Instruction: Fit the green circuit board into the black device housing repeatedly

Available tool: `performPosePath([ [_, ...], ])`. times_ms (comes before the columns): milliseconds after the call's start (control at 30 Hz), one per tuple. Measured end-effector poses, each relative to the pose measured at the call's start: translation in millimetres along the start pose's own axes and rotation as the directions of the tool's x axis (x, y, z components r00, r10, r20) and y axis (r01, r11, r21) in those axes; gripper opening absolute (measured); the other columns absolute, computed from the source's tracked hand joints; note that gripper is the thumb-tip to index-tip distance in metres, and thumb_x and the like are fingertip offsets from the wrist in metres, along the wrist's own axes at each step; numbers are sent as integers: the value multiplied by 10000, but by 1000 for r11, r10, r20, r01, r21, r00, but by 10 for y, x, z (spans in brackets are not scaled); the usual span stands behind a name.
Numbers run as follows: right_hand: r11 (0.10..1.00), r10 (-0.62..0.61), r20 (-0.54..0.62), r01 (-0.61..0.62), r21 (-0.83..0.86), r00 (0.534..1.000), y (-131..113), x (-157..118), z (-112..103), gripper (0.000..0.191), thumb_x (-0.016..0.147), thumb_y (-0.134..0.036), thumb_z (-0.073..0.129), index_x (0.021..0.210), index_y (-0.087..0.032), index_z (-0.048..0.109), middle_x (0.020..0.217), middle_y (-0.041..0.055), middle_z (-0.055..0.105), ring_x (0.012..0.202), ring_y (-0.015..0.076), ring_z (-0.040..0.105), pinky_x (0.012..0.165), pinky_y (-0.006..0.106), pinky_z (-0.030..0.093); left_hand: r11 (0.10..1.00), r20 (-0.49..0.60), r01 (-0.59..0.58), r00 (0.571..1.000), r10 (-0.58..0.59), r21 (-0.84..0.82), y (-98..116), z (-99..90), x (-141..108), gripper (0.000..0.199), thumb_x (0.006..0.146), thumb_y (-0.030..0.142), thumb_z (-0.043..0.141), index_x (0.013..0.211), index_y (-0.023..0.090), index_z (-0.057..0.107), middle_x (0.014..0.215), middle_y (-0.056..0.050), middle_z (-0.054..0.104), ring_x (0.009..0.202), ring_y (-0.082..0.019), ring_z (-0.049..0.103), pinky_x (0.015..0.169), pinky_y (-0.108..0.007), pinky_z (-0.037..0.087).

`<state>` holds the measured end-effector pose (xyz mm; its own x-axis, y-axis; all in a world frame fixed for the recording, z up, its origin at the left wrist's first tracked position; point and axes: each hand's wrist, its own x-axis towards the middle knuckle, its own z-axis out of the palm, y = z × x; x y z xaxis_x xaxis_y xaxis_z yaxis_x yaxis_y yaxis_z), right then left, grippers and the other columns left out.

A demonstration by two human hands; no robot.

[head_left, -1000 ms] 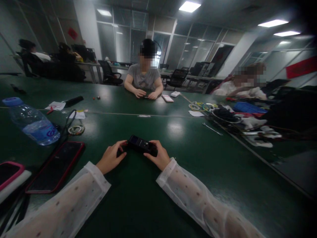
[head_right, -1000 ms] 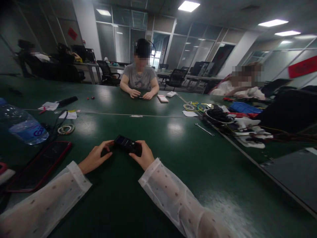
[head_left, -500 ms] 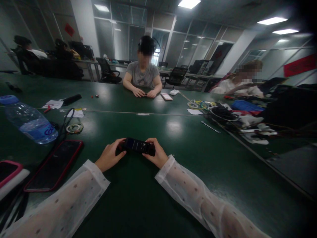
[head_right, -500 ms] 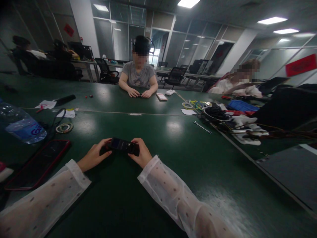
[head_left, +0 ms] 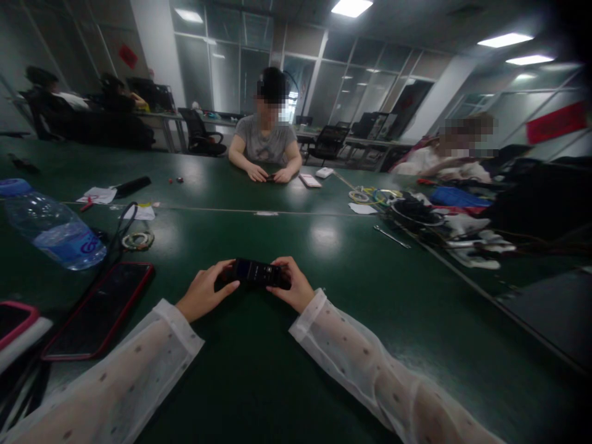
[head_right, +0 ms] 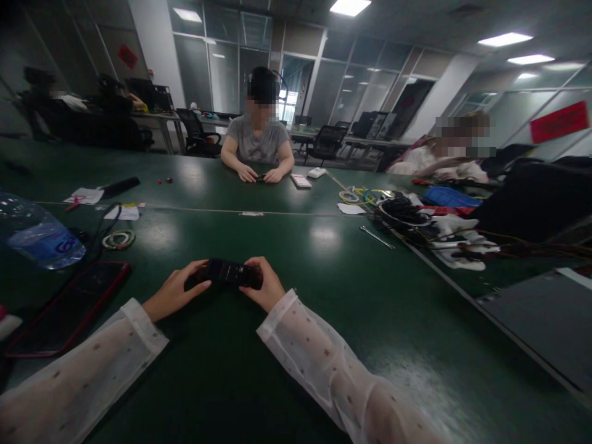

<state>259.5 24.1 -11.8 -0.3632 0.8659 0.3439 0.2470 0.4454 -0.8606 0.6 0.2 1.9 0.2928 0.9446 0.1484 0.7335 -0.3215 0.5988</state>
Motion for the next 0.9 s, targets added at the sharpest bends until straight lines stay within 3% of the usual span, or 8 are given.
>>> performPosePath([
  [400, 990, 59, 24, -62, 130, 998, 19, 5, -34, 556, 657, -298, 809, 1107, -274, 482, 1124, 35, 555, 1043, 214, 584, 908, 411, 480, 997, 19, 39, 999, -38, -63, 6, -24, 3, 475, 945, 515, 388, 1341, 253, 406, 1250, -72, 592, 1103, -260, 576, 943, -462, 420],
  [900, 984, 80, 32, -84, 157, 996, 46, 21, -52, 515, 676, -264, 792, 1088, -255, 483, 1120, 42, 565, 1002, 199, 610, 898, 413, 506, 997, 19, 52, 999, -51, -57, 45, -34, -1, 478, 937, 521, 404, 1333, 252, 415, 1239, -85, 597, 1084, -277, 585, 924, -489, 429],
])
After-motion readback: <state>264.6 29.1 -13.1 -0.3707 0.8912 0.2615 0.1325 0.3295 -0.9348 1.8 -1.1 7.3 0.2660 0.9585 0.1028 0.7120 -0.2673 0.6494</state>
